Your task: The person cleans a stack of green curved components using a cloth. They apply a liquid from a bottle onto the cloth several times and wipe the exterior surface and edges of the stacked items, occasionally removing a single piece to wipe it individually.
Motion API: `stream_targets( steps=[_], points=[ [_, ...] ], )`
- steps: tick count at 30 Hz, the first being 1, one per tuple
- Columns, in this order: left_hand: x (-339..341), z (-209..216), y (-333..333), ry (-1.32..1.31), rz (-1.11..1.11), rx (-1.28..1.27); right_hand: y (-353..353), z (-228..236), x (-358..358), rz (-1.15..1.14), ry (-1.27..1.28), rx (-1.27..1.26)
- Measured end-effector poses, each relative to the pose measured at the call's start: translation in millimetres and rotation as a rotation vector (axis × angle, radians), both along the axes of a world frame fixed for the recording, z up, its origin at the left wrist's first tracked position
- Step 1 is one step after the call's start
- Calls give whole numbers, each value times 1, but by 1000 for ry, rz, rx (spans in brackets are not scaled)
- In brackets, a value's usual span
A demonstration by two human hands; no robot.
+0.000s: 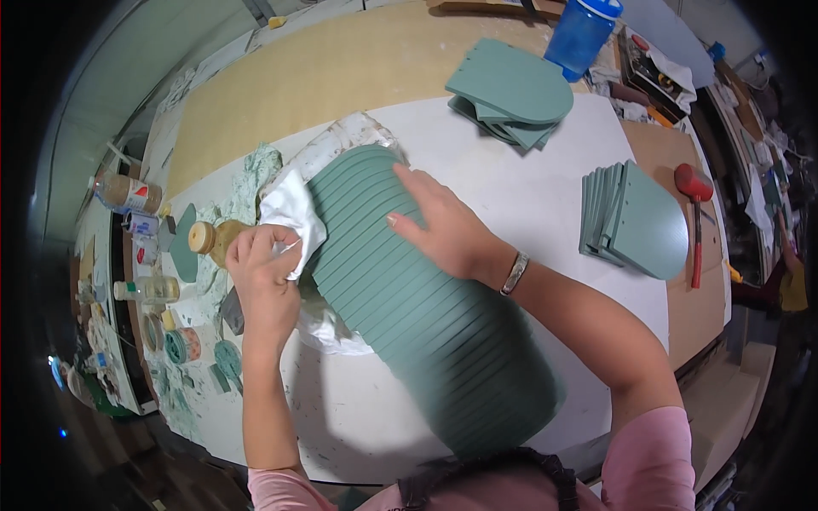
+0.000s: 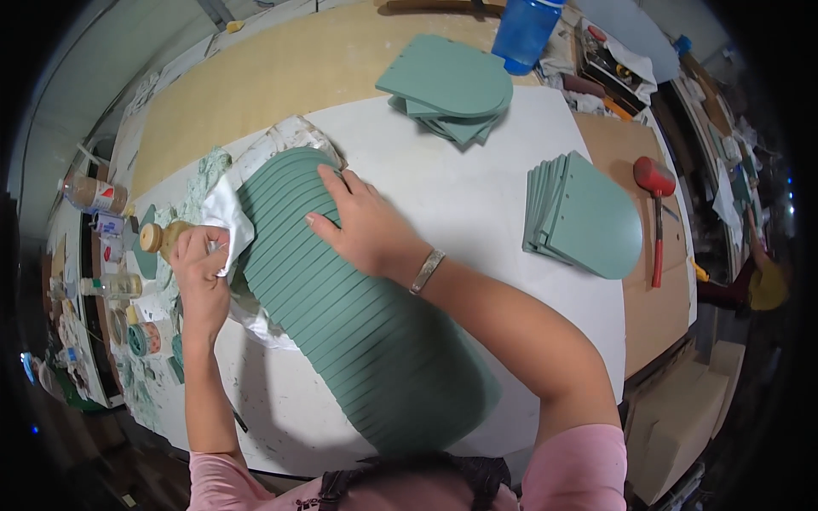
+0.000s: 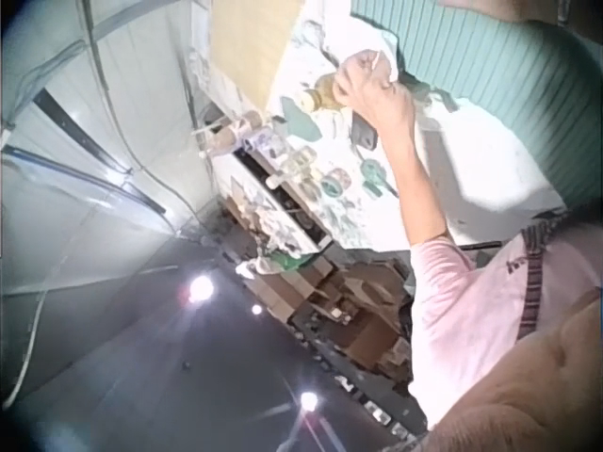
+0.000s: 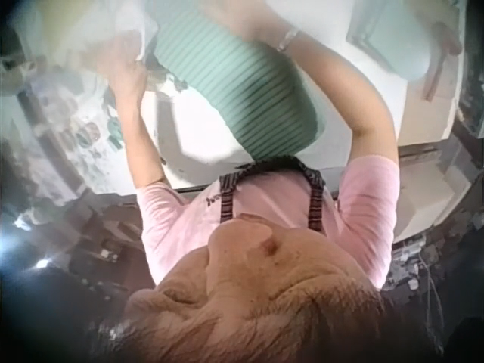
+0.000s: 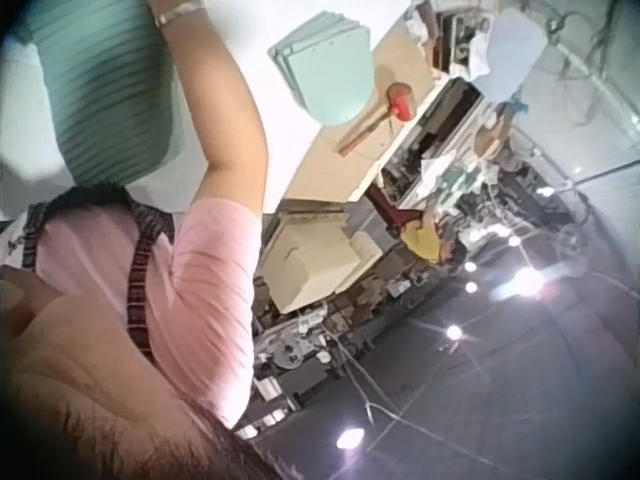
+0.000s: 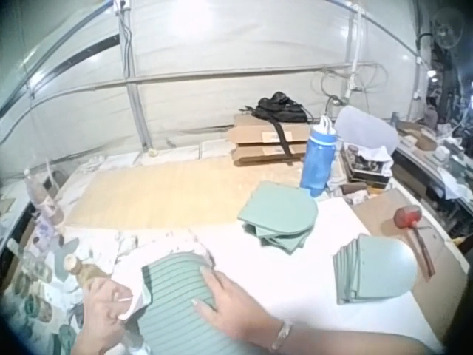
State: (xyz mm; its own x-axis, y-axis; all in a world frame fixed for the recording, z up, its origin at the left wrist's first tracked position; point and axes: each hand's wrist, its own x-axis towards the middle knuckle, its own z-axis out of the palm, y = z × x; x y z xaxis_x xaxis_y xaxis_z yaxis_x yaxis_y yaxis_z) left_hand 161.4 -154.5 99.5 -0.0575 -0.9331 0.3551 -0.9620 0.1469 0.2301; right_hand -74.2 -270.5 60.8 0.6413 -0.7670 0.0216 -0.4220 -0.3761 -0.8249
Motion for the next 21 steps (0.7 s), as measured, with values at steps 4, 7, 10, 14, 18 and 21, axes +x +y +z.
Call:
stream_targets(
  steps=[4,7,10,14,18,21],
  points=[
    [-17,13,-26,-43,-3,-8,9,-2,19,-4,-44,-147],
    [-17,22,-39,-71,-52,42,3,-10,15,9,-78,-118],
    [-6,18,-22,-124,0,111,-2,-11,0,-41,-57,-158],
    [-26,18,-37,-194,-71,24,7,-4,14,-29,-54,-125],
    [-14,27,-39,-192,-177,89,3,-6,8,-33,-65,-120],
    [-4,21,-24,-132,-174,121,6,-9,6,-59,-29,-182]
  ],
)
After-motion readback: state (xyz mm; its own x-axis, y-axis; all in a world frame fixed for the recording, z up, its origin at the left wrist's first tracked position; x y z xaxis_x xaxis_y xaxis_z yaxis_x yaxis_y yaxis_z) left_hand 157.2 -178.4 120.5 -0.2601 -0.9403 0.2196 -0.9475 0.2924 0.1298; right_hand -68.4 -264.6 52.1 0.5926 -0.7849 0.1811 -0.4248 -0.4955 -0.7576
